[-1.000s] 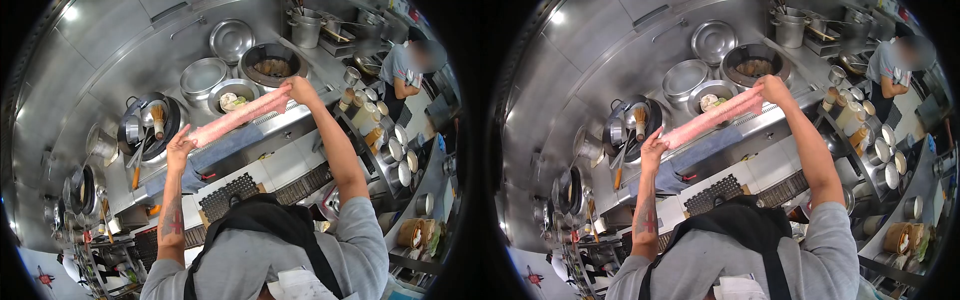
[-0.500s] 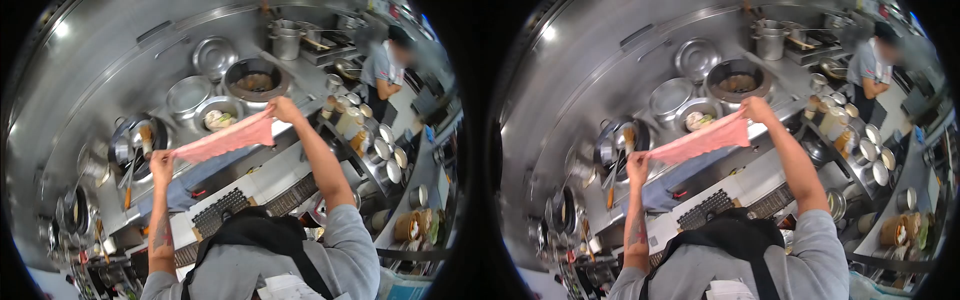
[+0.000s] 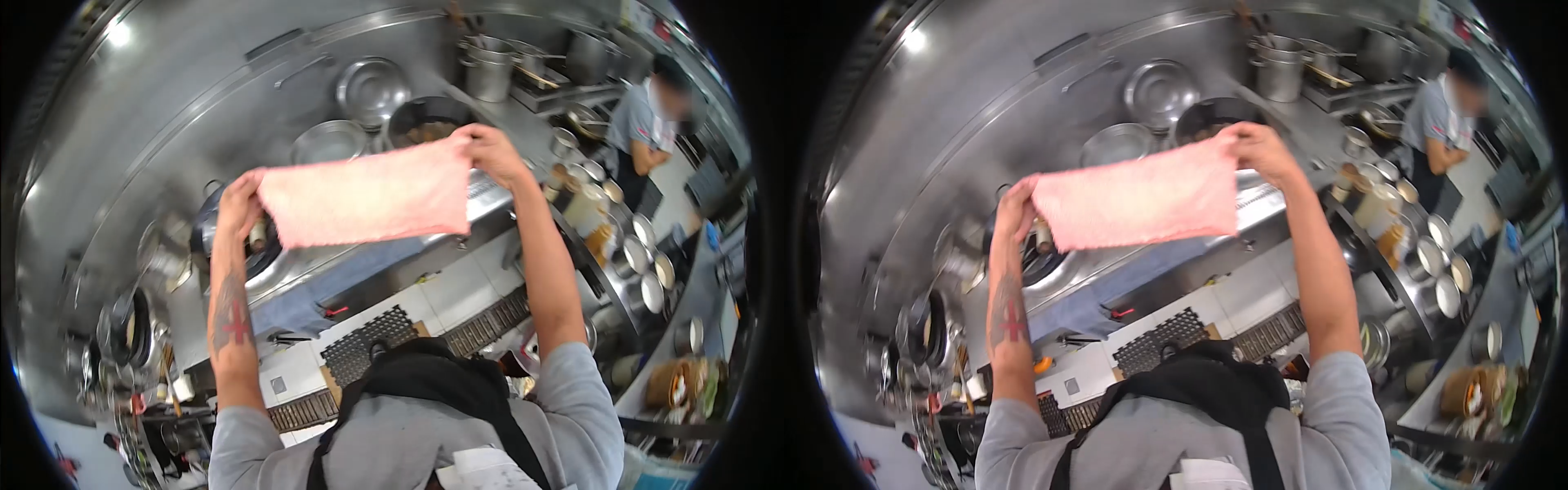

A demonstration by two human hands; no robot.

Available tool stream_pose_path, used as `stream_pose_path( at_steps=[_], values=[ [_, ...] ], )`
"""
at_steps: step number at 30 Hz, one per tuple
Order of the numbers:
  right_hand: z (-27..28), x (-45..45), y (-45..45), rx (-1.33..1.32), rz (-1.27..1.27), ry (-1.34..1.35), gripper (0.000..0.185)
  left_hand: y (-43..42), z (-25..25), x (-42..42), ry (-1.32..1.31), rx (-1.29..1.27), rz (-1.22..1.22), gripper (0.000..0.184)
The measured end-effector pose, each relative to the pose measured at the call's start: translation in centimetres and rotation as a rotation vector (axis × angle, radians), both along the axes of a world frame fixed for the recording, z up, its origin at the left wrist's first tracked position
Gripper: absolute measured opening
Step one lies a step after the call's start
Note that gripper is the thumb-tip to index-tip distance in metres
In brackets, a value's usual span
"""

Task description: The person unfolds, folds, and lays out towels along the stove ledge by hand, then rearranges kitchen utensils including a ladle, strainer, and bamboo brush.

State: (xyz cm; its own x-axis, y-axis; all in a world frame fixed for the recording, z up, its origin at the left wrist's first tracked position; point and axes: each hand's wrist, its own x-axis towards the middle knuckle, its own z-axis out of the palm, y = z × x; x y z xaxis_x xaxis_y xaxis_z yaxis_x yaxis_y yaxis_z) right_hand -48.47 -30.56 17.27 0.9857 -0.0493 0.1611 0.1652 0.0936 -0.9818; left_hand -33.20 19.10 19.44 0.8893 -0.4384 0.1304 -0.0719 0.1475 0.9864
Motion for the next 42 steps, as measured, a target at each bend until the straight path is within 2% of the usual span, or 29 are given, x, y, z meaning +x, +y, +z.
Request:
stream_pose_path(
  at_steps=[1,2,4,5,7,8,9,11,12,13,16,17,18,19,20,21,22,23,24,26,27,28,32,34,35,36,38,40,42],
  values=[
    [0.9,0.5,1.0,0.003,0.029,-0.013,0.035,-0.9,0.8,0.1,0.110,-0.249,0.000,0.032],
    [1.4,0.3,1.9,0.303,0.168,0.009,0.040,-2.1,1.4,-0.2,0.220,-0.502,-0.016,0.037],
    [-0.2,0.6,2.6,0.562,0.246,0.067,0.046,-3.8,2.0,-3.5,0.329,-0.495,-0.077,0.040],
    [-2.5,1.3,3.1,0.526,0.185,0.102,0.048,-4.1,1.5,-5.1,0.452,-0.482,-0.147,0.043],
    [-3.3,0.4,4.9,0.081,0.082,0.166,0.054,-1.6,-5.7,-2.4,0.267,-0.216,-0.074,0.043],
    [-4.1,-0.3,5.3,0.062,0.109,0.120,0.056,-1.2,-6.7,-2.6,0.192,0.081,-0.035,0.037],
    [-7.5,0.5,4.6,0.057,0.144,0.142,0.058,-1.9,-6.6,-4.3,0.255,0.123,-0.054,0.033],
    [-11.1,0.6,3.6,0.008,0.086,0.272,0.041,-1.7,-10.3,-4.7,0.408,0.047,-0.150,0.034],
    [-13.0,0.8,3.5,0.140,0.040,0.291,0.030,-1.2,-12.0,-4.9,0.439,0.108,-0.115,0.035],
    [-12.1,-0.2,3.7,0.240,0.036,0.383,0.029,-0.8,-14.9,-4.7,0.543,0.041,-0.126,0.036],
    [-13.5,-1.1,4.5,0.411,0.076,0.361,0.033,-1.6,-16.6,-7.0,0.619,-0.048,-0.056,0.036],
    [-14.6,-0.7,4.7,0.354,0.122,0.296,0.037,-0.9,-19.4,-5.1,0.596,0.001,0.021,0.036],
    [-14.7,-0.4,4.7,-0.005,-0.032,0.329,0.033,1.1,-22.1,-3.3,0.582,0.055,0.123,0.035],
    [-20.9,3.2,2.0,-0.763,0.073,-0.222,0.032,2.0,-20.4,-3.6,0.467,0.214,0.124,0.034],
    [-15.5,1.7,2.4,-0.093,0.149,0.355,0.032,1.5,-18.1,-4.3,0.475,0.171,0.154,0.034],
    [-13.9,1.7,2.4,0.065,0.173,0.247,0.038,0.8,-15.5,-5.1,0.481,0.128,0.184,0.034],
    [-10.9,0.3,2.2,0.237,0.177,0.159,0.041,-0.4,-12.8,-6.2,0.523,-0.149,0.021,0.034],
    [-9.1,-0.1,2.8,0.344,0.108,0.042,0.040,-1.4,-9.1,-9.1,0.451,-0.301,0.035,0.033],
    [-6.6,0.0,4.5,0.374,0.123,-0.014,0.034,-1.5,-6.7,-9.6,0.381,-0.448,0.046,0.033],
    [-6.5,1.2,2.2,0.342,0.104,0.003,0.032,0.6,-7.3,-7.8,0.283,-0.385,-0.001,0.029],
    [-5.7,1.8,1.9,0.031,0.130,0.023,0.032,1.7,-8.0,-7.2,0.197,-0.313,-0.057,0.027],
    [-4.8,1.3,2.4,-0.276,0.156,0.043,0.034,1.6,-8.4,-7.0,0.107,-0.050,0.147,0.026],
    [-6.7,2.2,3.6,-0.252,0.173,0.200,0.033,2.8,-13.2,-6.5,0.143,-0.240,0.016,0.027],
    [-8.1,3.6,3.8,-0.199,0.186,0.271,0.024,2.0,-13.1,-7.8,0.167,-0.274,0.123,0.017],
    [-8.2,3.6,4.6,-0.038,0.231,0.263,0.024,1.5,-13.4,-8.3,0.103,-0.155,0.217,0.014],
    [-8.4,3.3,6.0,0.126,0.270,0.260,0.027,1.0,-12.8,-9.2,0.002,-0.079,0.231,0.037],
    [-9.3,2.8,9.0,-0.264,0.095,0.070,0.055,-0.9,-12.0,-11.2,-0.250,0.112,0.477,0.062],
    [-15.7,5.4,8.7,-0.449,0.031,0.153,0.058,0.7,-17.1,-10.3,-0.121,0.151,0.465,0.073],
    [-18.6,5.5,8.6,-0.347,0.064,0.334,0.061,3.5,-23.0,-10.1,0.019,0.198,0.451,0.083]
  ],
)
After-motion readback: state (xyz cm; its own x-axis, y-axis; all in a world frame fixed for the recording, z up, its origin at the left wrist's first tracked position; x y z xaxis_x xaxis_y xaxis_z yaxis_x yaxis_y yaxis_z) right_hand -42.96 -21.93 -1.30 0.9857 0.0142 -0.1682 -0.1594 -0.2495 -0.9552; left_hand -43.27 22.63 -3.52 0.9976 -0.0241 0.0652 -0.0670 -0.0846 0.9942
